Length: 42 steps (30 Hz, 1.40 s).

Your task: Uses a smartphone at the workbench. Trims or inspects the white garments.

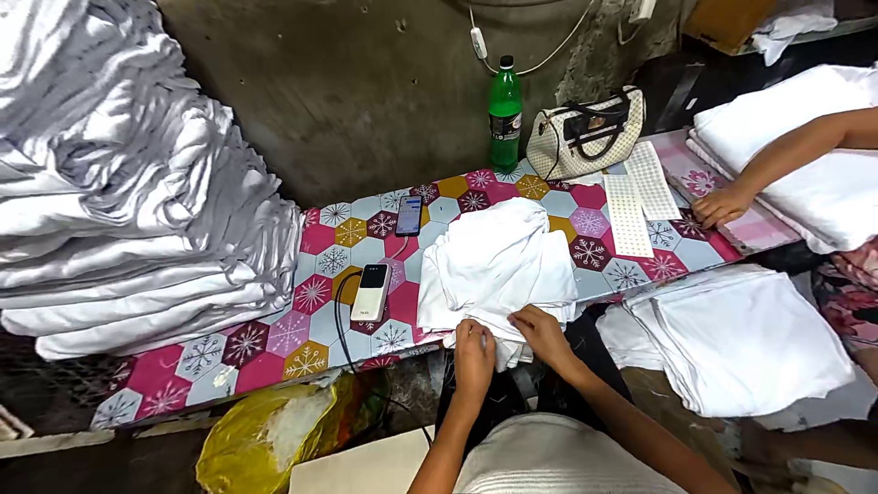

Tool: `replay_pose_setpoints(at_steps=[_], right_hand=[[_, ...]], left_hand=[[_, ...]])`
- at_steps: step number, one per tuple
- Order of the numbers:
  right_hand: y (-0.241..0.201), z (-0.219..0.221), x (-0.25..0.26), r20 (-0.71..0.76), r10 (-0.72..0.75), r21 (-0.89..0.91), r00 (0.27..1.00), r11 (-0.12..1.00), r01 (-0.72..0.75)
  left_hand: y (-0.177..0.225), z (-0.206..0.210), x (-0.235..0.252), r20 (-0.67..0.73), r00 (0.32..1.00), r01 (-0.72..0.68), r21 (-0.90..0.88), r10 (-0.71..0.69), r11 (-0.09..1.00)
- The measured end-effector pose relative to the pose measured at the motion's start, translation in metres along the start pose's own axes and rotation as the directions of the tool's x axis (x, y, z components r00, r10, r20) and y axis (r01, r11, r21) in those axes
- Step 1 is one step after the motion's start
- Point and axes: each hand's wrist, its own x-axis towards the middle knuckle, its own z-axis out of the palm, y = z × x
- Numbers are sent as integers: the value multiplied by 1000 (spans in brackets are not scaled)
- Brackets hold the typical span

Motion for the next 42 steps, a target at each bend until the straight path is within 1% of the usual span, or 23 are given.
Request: replay_pose_setpoints(at_steps=[2,3,5,6,7,9,11,13,16,18,19,21,23,24,25,27,29,31,33,35,36,37,42], right_hand=[[-3,-7,7,53,99,117,994,988,-105],[-3,-6,9,67,109,121,992,986,-116],[0,-2,8,102,63,15,993,998,-65],[-1,-2,6,131,50,-74,990,996,-41],[-2,-2,2,143,39,-145,989,989,-18],[3,2,-7,71,-10,-171,997,985,22],[10,5,-8,-26,-37,-85,999,996,34],[10,7,-6,-99,-38,5,994,999,38],[10,13,-5,-137,-33,13,990,999,35],[15,12,-5,-129,-44,-4,991,999,44],[16,8,-6,-115,-32,1,993,999,33],[12,-7,-11,-25,73,59,997,996,-71],[4,-24,-15,99,217,160,971,960,-231],[1,-30,-17,154,274,216,949,928,-303],[-2,-32,-19,199,318,286,927,886,-365],[-11,-32,-19,297,372,399,880,789,-468],[-17,-28,-17,370,359,419,857,759,-498],[-19,-27,-16,412,321,422,853,762,-491],[-16,-35,-17,438,280,450,854,754,-478],[-12,-44,-23,465,253,499,848,716,-488],[-10,-48,-25,490,247,518,836,689,-507],[-10,-49,-26,520,245,526,818,663,-533],[-18,-38,-22,628,272,496,729,582,-645]], left_hand=[[-2,7,-3,-22,997,-69,-59,68,996],[-8,15,-3,-44,991,-133,-56,130,990],[-26,30,-2,-93,964,-252,-23,249,967],[-33,29,-2,-84,959,-272,-10,270,962],[-37,23,-5,-37,966,-255,3,255,967],[-36,5,-15,72,983,-169,5,169,986],[-30,-1,-21,36,984,-172,-17,172,985],[-22,7,-19,-48,971,-237,-38,235,971],[-34,32,-3,-131,922,-371,-25,365,928],[-45,36,2,-126,894,-437,-27,431,899],[-48,32,0,-97,896,-438,-36,433,898],[-54,19,-13,-11,929,-371,-39,370,928],[-53,4,-26,99,972,-207,-60,213,976],[-47,-2,-29,117,983,-131,-83,140,988],[-40,-4,-31,85,991,-92,-107,101,990],[-22,4,-29,-37,995,-93,-128,89,987],[-16,22,-20,-102,988,-122,-82,113,989],[-21,38,-14,-146,976,-164,-6,161,986],[-21,29,-13,-92,986,-142,-15,140,990],[-17,13,-18,24,998,-53,-71,55,996],[-15,9,-20,49,998,-27,-96,32,995],[-14,10,-22,30,999,-31,-103,34,994],[-22,44,-14,-171,970,-182,-26,175,983]])
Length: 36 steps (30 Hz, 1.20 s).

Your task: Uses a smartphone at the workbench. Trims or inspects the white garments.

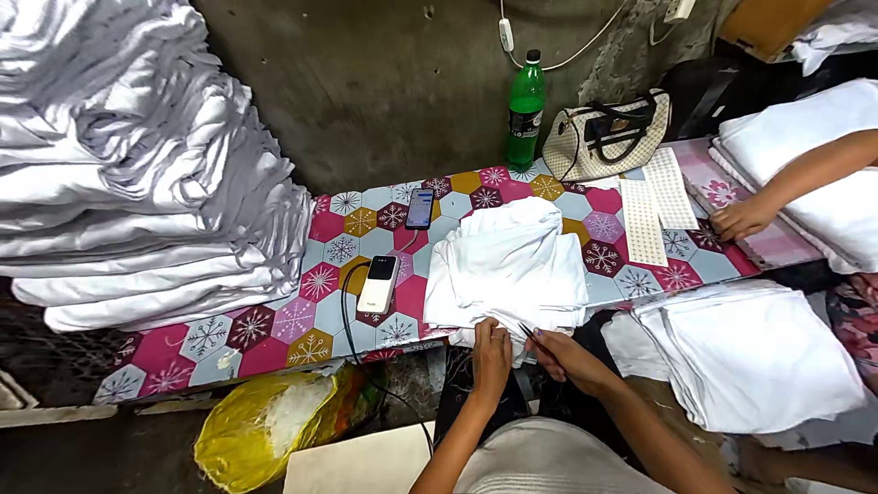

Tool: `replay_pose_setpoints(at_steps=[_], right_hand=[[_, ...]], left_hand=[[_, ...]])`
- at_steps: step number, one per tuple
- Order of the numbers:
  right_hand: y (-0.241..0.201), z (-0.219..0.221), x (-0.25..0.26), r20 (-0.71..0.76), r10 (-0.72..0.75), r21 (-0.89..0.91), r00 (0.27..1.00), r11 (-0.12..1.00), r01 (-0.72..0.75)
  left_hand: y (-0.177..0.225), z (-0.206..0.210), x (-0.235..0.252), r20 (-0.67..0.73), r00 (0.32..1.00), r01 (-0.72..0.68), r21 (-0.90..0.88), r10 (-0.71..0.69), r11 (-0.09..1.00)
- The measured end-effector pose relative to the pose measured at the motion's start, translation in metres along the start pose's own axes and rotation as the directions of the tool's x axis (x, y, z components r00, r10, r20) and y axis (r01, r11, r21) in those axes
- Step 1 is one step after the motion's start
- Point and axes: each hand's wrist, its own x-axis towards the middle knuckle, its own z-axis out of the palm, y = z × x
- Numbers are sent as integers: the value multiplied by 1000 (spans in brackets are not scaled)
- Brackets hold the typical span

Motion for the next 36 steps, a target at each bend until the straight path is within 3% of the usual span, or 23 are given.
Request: replay_pose_setpoints(at_steps=[7,12,17,26,31,36], right_hand=[[19,-3,5,-3,113,-2,994,994,-113],[25,1,20,6,136,-8,991,991,-136],[23,3,29,-33,134,-59,990,989,-136],[23,5,36,-62,90,-70,994,993,-94],[25,2,28,-56,75,-69,996,995,-79],[7,10,19,-44,-25,-84,999,996,21]], left_hand=[[2,-17,-4,66,982,190,-312,-179,931],[3,-19,-5,80,961,275,-375,-265,885],[-1,-20,-5,99,959,283,-398,-266,873],[-2,-23,-6,131,967,249,-314,-218,916],[3,-35,-7,215,953,249,-147,-214,957],[10,-20,4,75,980,185,35,-187,982]])
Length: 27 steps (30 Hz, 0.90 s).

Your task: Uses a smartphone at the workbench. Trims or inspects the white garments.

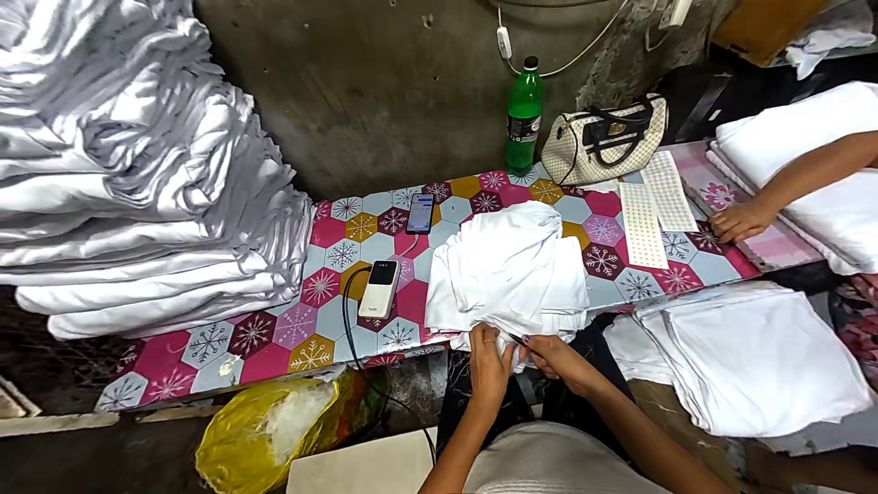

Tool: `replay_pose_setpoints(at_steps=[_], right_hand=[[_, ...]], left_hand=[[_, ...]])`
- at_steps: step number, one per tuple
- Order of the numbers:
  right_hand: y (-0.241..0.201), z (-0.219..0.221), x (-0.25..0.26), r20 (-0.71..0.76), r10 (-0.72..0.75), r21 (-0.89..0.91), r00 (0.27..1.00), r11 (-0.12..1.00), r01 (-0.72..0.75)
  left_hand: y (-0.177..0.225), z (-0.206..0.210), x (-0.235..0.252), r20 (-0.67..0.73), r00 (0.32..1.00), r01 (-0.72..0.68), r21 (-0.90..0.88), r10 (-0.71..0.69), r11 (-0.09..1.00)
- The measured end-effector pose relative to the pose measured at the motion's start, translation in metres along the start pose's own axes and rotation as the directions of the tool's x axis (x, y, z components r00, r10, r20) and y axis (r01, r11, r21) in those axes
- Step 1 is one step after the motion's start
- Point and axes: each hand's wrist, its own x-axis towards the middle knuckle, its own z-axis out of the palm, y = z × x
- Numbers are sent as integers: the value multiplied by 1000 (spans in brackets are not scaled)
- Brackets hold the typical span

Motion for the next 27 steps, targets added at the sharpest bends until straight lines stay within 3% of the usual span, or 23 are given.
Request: replay_pose_setpoints(at_steps=[3,9,14,17,21,23,27], right_hand=[[-7,2,2,-11,-43,5,999,999,43],[1,-5,-3,-20,-3,86,1000,996,5],[-6,7,0,11,-54,113,998,992,53],[-5,-3,-2,36,-55,125,998,991,50],[-1,-18,-12,65,-34,133,997,991,25],[-3,-17,-14,92,-23,114,996,993,12],[-4,-5,-3,150,-10,87,989,996,-3]], left_hand=[[-12,8,3,-80,992,-95,-21,93,995],[-4,-15,-2,46,999,31,-93,-27,995],[-13,14,2,-137,978,-157,10,157,988],[-22,-1,-4,-42,992,-123,-109,119,986],[-23,-31,-16,150,986,86,-92,-72,992],[-12,-36,-15,111,990,101,-113,-89,988],[-3,-5,-4,-39,999,-32,-79,29,996]])
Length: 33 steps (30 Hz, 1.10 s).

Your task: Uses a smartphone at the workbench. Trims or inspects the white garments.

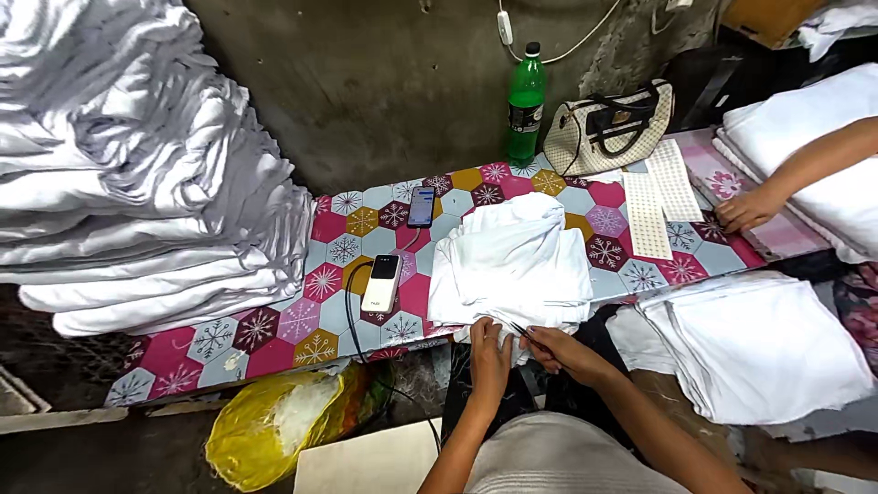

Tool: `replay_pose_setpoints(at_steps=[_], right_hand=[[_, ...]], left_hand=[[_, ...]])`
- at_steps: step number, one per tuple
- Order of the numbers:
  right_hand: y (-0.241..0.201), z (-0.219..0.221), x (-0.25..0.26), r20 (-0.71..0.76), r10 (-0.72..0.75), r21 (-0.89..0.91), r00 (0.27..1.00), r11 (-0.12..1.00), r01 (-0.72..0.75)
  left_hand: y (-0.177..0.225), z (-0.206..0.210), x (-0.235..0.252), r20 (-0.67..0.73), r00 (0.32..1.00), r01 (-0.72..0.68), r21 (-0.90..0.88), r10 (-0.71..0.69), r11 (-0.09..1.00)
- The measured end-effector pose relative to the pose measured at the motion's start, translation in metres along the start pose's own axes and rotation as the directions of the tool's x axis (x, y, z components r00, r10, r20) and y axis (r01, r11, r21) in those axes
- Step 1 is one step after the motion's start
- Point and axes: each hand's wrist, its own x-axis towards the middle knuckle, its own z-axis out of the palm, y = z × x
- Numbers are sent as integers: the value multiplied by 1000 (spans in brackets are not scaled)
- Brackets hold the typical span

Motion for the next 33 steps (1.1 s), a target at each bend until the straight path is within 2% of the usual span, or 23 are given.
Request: replay_pose_setpoints(at_steps=[3,7,12,15,19,22,26,33], right_hand=[[0,1,7,-15,30,4,999,1000,-30],[7,-9,5,-26,82,15,996,997,-82],[10,-5,10,-44,114,42,993,993,-112],[10,-5,13,-62,104,46,993,994,-102],[12,-8,12,-39,139,15,990,990,-138],[12,-7,15,-12,160,1,987,987,-160],[8,-5,21,1,163,1,987,987,-163],[10,5,30,-77,138,39,987,990,-136]], left_hand=[[-13,17,6,-89,992,-84,9,85,996],[-15,9,2,-74,997,-33,-148,23,988],[-17,22,0,-107,994,-40,-53,34,998],[-19,24,3,-148,988,-54,-92,40,994],[-15,11,0,-87,994,34,-264,-59,964],[-14,9,-2,-67,993,69,-330,-96,942],[-15,8,-2,-64,992,80,-354,-109,932],[-17,9,-1,-68,993,67,-329,-94,942]])
